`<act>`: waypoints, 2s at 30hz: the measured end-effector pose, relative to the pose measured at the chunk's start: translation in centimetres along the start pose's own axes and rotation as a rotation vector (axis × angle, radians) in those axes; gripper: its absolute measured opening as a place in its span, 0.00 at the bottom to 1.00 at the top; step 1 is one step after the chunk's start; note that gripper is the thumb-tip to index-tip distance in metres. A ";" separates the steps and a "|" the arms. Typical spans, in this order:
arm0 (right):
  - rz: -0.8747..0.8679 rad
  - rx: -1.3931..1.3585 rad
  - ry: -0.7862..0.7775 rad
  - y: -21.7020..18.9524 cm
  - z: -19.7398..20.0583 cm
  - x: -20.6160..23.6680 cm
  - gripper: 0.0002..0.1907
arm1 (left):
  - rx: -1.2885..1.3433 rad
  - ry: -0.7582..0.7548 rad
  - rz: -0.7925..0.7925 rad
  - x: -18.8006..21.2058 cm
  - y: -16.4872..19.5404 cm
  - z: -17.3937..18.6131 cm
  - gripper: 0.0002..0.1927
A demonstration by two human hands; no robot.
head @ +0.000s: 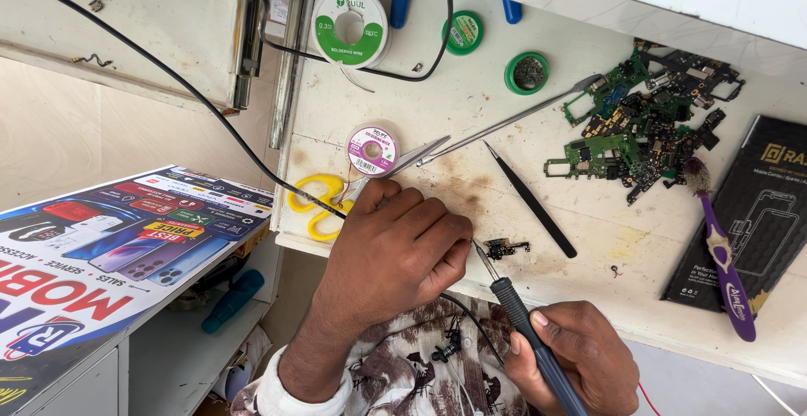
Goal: The person solders a small phone component on a workbench, holding the part with one hand and applying a soldering iron with the other, working over a bench scattered with disassembled phone boards, solder wire, tweezers and scissors.
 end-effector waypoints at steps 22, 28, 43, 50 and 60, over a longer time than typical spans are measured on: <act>0.022 0.020 -0.011 0.0 0.2 0.1 0.14 | 0.007 -0.015 -0.002 0.2 0.0 0.0 0.07; 0.043 -0.009 -0.054 0.3 0.6 0.1 0.16 | -0.002 -0.017 0.006 0.1 0.2 0.1 0.06; 0.054 0.024 0.014 1.9 0.3 2.2 0.18 | 0.015 -0.008 0.009 0.2 0.1 0.1 0.06; 0.076 -0.581 0.003 8.6 1.4 8.5 0.19 | 0.007 0.009 -0.010 -0.1 0.0 0.2 0.08; 0.152 0.028 0.138 7.6 0.2 8.4 0.22 | 0.071 0.099 0.000 0.1 -0.1 0.1 0.08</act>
Point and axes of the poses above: each hand's wrist, its own x-axis away from the middle knuckle, its own z-axis out of the back of the hand, y = z × x, the point moved 1 cm from there along -x, towards the middle knuckle, and after that the axes turned 6 degrees about -y, right-handed, at the moved point
